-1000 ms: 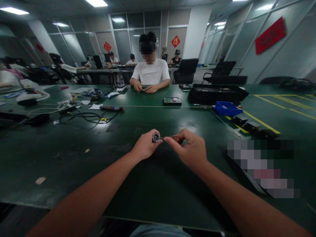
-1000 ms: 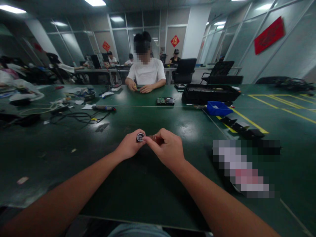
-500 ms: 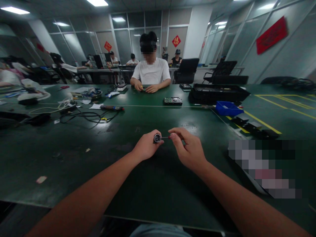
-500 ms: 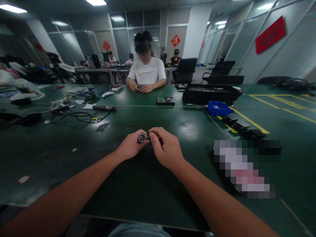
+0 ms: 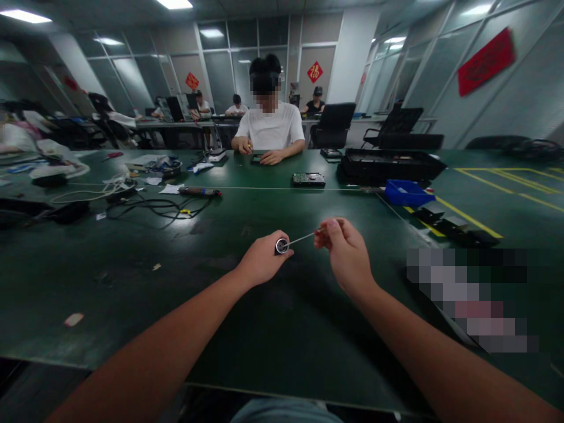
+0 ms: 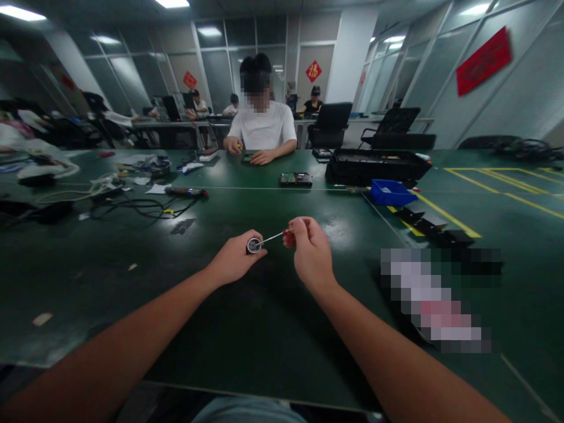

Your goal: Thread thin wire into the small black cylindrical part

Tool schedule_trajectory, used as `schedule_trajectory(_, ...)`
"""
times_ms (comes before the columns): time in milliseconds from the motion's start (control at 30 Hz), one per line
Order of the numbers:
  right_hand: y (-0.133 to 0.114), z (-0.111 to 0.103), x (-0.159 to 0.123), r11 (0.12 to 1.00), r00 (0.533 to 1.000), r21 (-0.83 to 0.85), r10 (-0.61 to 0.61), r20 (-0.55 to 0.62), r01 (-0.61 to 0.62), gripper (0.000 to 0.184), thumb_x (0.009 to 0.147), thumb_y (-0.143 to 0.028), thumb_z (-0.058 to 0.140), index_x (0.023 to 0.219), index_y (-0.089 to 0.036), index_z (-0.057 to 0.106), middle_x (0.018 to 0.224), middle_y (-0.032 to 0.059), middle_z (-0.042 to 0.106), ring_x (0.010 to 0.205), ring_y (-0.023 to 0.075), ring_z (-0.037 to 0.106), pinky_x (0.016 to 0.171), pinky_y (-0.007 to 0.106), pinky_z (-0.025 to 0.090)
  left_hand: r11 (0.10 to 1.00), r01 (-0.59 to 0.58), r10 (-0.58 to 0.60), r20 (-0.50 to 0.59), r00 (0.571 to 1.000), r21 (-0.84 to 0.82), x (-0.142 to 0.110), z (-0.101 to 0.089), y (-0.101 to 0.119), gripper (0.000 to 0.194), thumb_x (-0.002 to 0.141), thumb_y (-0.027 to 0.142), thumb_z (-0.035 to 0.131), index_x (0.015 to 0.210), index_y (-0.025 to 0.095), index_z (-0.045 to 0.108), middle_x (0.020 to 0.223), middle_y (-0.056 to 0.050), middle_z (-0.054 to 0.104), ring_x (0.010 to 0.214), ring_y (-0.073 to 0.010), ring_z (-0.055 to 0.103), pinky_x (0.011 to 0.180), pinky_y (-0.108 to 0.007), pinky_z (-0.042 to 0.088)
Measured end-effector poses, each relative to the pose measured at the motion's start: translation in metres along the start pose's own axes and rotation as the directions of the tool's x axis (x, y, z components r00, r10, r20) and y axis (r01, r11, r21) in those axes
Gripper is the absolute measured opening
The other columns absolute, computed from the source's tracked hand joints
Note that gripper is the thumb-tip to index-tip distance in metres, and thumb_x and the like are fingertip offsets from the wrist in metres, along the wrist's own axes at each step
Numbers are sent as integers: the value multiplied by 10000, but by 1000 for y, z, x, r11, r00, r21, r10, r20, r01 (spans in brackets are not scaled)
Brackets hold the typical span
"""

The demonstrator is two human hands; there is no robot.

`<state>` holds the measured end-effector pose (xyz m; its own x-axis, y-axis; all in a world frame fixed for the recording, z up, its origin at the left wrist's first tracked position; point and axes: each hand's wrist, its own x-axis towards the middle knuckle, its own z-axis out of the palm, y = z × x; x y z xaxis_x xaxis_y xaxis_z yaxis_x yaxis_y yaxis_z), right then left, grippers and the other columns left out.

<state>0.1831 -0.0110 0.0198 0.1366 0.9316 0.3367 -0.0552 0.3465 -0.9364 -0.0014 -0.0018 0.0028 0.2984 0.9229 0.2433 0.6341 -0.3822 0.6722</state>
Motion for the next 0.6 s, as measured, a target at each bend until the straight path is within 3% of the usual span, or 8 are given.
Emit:
schedule_trajectory(200, -13, 3, -13, 940, 985, -295, -159, 63, 171, 193, 969, -366, 484, 967, -205, 589, 817, 29, 665, 717, 157, 649, 689, 326, 525, 999, -9, 9, -10, 1000, -30, -1, 0, -1, 120, 848, 317, 642, 895, 227, 580, 792, 32, 648, 718, -142, 584, 631, -256, 377)
schedule_trajectory(433, -15, 3, -16, 876, 964, -401, -241, 116, 267, 193, 978, -369, 478, 1011, -215, 589, 848, 34, 701, 759, 175, 690, 699, 324, 528, 999, 3, -5, -44, 999, -40, -1, 1, -2, 150, 838, 332, 656, 897, 228, 566, 792, 36, 639, 719, -140, 578, 627, -253, 374)
schedule_trajectory(600, -22, 1, -16, 751, 947, -579, -279, 159, 318, 247, 886, -442, 626, 781, -219, 601, 689, 7, 674, 606, 151, 622, 574, 283, 445, 1000, 15, -16, -24, 1000, -27, -2, 0, -2, 142, 851, 329, 640, 927, 229, 571, 797, 33, 641, 714, -140, 573, 625, -256, 375)
